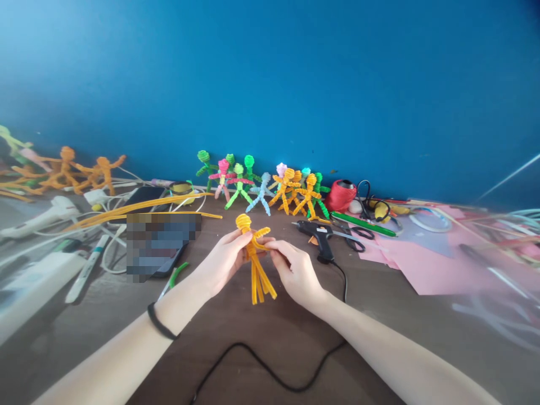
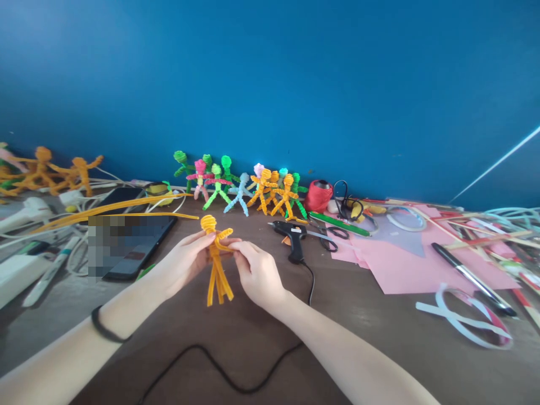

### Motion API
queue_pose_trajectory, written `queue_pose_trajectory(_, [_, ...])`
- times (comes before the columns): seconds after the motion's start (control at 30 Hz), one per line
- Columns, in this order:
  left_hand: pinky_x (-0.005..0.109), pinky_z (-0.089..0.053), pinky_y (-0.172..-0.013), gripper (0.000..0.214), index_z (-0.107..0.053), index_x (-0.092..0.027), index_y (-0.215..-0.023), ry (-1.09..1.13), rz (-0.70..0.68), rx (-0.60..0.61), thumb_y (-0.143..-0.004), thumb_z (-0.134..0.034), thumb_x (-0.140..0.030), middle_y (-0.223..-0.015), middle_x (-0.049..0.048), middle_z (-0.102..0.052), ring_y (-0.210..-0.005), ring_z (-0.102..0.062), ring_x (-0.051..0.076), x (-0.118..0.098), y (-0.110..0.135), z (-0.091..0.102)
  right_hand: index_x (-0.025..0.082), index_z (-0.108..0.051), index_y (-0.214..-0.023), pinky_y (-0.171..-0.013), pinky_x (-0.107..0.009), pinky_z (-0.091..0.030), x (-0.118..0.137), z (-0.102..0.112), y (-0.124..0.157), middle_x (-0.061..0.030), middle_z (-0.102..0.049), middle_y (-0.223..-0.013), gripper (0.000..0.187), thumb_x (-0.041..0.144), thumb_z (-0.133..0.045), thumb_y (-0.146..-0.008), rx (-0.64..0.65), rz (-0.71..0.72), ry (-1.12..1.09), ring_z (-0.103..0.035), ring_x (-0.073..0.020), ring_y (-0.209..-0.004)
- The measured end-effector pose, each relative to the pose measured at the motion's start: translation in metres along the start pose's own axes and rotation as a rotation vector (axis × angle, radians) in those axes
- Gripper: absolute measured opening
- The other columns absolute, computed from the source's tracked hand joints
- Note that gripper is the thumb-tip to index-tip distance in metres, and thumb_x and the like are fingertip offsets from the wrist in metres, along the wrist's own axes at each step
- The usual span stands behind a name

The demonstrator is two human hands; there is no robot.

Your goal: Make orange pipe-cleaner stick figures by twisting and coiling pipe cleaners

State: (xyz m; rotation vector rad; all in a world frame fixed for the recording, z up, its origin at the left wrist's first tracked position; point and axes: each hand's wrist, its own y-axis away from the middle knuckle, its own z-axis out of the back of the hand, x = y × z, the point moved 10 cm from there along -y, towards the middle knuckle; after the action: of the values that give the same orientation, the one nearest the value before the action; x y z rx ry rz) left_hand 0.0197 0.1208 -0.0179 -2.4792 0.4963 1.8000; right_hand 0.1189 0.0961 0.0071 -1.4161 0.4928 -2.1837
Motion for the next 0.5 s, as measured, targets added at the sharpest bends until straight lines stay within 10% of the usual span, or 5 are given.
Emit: queue_pose_trajectory(0.5, [0.032, -0.041, -0.082, 0.016, -0.060, -0.016, -0.079, -0.277, 0.020, -0.066, -0.071, -0.061, -0.030, -0.085, 0.0027, -0.063, -0.091, -0.056, 0.019, 0.002, 0.003, 0.011, 0.019, -0.065, -0.085, -0.072, -0.025, -0.047, -0.018, -0.007, -0.004, -0.0027, -0.068, -0.088, 0.018, 0.016, -0.050, -0.078, 0.057, -0.118, -0.055, -0.062, -0.0152, -0.079])
